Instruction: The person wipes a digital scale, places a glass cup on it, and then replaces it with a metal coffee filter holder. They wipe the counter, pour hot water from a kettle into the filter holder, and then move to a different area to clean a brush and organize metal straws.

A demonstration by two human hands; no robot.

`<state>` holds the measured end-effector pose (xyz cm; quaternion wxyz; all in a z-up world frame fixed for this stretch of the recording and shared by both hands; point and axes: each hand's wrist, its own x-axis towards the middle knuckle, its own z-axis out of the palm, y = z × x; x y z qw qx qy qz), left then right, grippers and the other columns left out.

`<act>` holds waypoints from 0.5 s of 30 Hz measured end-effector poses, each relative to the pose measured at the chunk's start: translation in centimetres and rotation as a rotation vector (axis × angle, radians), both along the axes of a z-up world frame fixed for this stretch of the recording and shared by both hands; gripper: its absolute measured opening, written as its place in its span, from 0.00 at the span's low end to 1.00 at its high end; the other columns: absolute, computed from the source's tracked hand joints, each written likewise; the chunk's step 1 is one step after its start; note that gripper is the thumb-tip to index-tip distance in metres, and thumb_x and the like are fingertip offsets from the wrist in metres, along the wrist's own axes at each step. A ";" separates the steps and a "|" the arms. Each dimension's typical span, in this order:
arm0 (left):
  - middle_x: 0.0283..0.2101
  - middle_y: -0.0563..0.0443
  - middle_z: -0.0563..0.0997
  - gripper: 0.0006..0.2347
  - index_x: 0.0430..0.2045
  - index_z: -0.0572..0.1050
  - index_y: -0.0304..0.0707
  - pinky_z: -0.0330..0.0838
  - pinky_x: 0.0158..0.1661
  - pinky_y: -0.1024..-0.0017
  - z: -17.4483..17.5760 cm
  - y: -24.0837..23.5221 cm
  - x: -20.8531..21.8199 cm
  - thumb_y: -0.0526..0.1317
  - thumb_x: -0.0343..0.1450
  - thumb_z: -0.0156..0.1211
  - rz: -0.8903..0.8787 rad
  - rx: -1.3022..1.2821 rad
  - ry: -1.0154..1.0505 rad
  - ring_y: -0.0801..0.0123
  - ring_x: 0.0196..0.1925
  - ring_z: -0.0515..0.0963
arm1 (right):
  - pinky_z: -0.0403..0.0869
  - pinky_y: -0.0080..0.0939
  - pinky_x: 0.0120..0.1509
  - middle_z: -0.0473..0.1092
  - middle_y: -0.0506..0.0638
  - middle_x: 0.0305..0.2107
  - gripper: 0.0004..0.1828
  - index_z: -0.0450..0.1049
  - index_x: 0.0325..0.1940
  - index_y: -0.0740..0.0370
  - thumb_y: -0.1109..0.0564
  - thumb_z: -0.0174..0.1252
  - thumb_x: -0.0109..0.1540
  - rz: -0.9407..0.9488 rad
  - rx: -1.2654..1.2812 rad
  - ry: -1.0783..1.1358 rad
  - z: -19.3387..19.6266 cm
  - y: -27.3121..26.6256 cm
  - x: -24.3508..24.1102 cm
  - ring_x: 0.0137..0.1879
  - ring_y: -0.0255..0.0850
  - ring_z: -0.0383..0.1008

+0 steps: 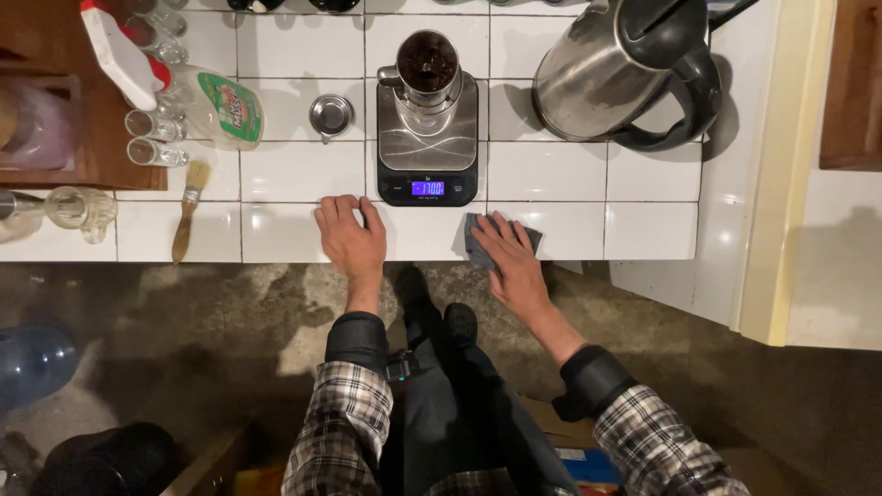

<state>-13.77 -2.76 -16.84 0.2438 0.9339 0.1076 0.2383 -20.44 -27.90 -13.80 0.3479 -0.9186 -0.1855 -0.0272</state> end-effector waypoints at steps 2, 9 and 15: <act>0.39 0.47 0.71 0.06 0.29 0.73 0.35 0.71 0.38 0.56 -0.6 0.0 -0.1 0.37 0.72 0.62 -0.004 -0.011 -0.012 0.51 0.44 0.72 | 0.54 0.59 0.81 0.62 0.55 0.69 0.40 0.66 0.69 0.61 0.74 0.55 0.51 0.045 0.020 0.034 0.3 -0.2 -1.4 0.78 0.55 0.57; 0.39 0.48 0.72 0.05 0.29 0.73 0.35 0.71 0.38 0.56 -0.9 0.4 -0.2 0.36 0.73 0.62 -0.010 -0.022 -0.022 0.52 0.44 0.72 | 0.77 0.48 0.54 0.74 0.65 0.51 0.31 0.67 0.67 0.67 0.67 0.57 0.58 -0.147 0.163 0.329 -2.1 -3.1 -4.0 0.52 0.54 0.79; 0.39 0.48 0.72 0.05 0.29 0.73 0.36 0.71 0.37 0.56 -0.6 0.1 -0.2 0.36 0.72 0.62 0.010 -0.025 0.003 0.51 0.44 0.73 | 0.77 0.42 0.54 0.79 0.58 0.44 0.24 0.70 0.65 0.70 0.62 0.57 0.65 -0.383 0.324 0.160 0.3 -6.3 1.1 0.49 0.44 0.80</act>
